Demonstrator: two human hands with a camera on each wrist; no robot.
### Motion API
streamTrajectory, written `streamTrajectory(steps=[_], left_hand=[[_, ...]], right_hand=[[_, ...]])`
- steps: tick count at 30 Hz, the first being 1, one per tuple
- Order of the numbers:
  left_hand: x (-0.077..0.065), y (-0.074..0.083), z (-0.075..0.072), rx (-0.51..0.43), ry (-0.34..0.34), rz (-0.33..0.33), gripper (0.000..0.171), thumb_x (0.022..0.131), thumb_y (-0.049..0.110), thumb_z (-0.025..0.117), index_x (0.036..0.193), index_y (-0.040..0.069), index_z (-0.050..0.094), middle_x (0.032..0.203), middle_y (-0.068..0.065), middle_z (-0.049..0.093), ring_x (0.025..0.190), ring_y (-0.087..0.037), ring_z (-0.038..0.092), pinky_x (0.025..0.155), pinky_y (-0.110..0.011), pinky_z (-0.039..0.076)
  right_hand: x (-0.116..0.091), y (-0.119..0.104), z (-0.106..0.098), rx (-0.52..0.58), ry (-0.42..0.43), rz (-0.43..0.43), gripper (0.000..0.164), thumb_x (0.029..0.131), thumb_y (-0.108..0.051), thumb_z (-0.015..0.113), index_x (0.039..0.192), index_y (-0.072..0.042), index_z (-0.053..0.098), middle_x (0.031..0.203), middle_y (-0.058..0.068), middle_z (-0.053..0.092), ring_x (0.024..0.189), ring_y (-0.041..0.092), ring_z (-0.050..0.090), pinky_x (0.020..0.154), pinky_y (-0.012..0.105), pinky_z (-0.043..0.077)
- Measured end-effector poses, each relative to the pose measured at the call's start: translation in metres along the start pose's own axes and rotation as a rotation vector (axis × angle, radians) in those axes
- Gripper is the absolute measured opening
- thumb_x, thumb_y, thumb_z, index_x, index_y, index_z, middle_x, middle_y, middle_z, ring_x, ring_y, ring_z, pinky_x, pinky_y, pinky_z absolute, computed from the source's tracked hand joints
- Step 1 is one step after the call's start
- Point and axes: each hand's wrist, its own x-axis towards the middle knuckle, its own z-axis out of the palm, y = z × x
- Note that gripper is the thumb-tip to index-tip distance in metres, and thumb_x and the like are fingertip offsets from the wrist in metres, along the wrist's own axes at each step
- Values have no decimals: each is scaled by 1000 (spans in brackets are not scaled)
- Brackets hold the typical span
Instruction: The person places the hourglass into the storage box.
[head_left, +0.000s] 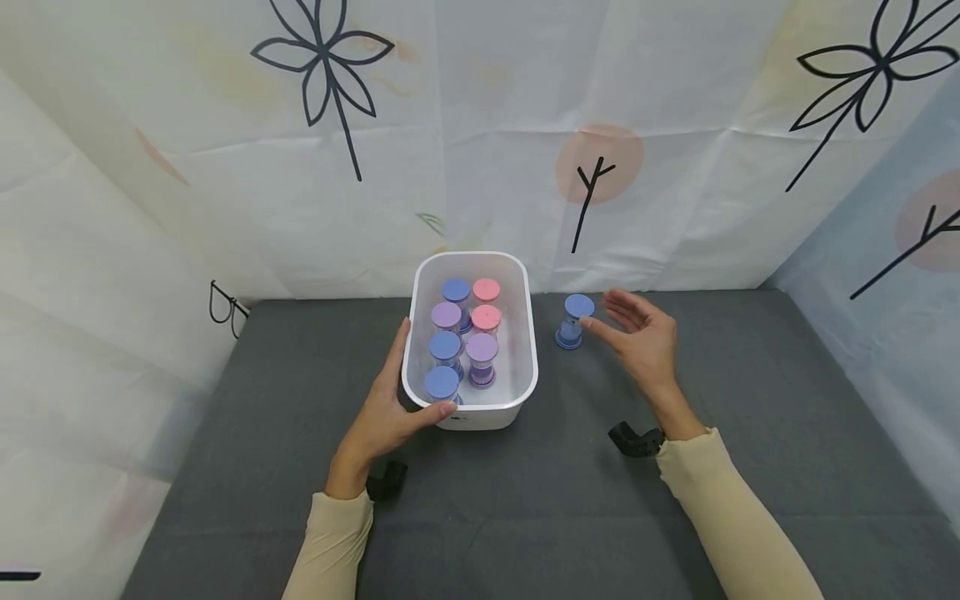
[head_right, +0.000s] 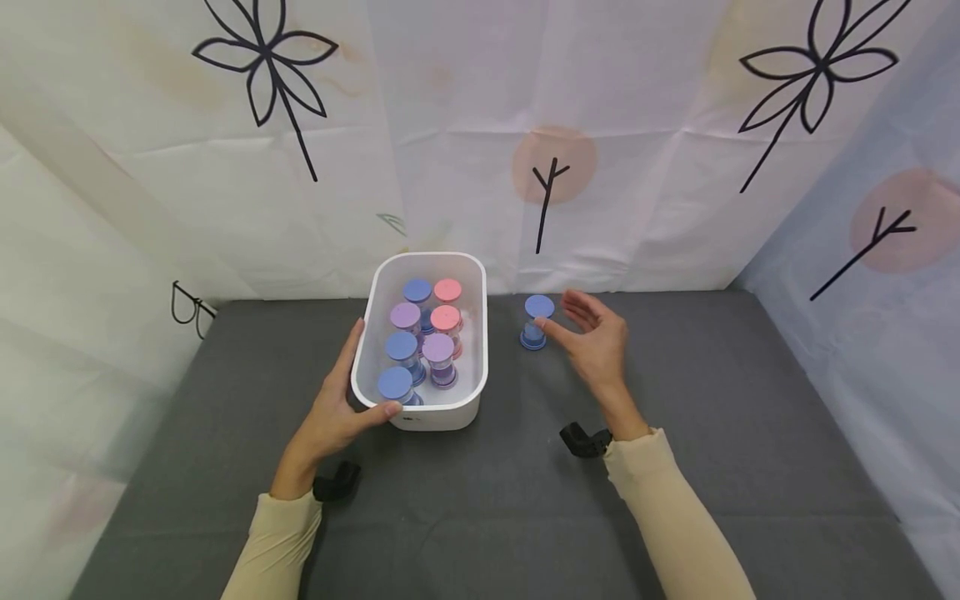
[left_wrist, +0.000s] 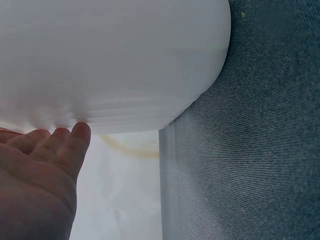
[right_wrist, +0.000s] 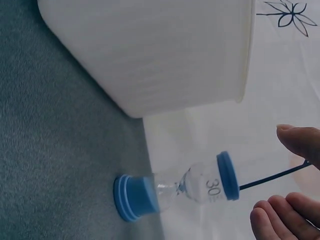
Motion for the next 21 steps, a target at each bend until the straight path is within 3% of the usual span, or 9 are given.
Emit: streamTrajectory(steps=[5, 12, 21], left_hand=[[0, -1, 0, -10, -4, 8, 121, 78, 17, 88, 164, 31, 4, 167, -4, 20, 148, -27, 29, 117, -60, 14], [0, -1, 0, -2, -1, 2, 121, 78, 18, 88, 164, 30, 4, 167, -3, 20, 148, -27, 29, 116, -61, 14], [0, -1, 0, 13, 0, -6, 121, 78, 21, 88, 164, 30, 3, 166, -3, 21, 147, -26, 30, 116, -61, 14]], right_hand=[[6, 8, -1, -41, -38, 38, 61, 80, 3, 84, 135, 8, 59, 131, 26, 62, 122, 40, 60, 102, 35, 48], [14, 15, 3, -80, -95, 103, 66, 81, -7, 87, 139, 6, 57, 137, 23, 60, 127, 34, 58, 105, 37, 45], [20, 20, 12, -102, -110, 136, 65, 80, -9, 88, 135, 8, 59, 135, 25, 60, 126, 36, 58, 104, 41, 46]])
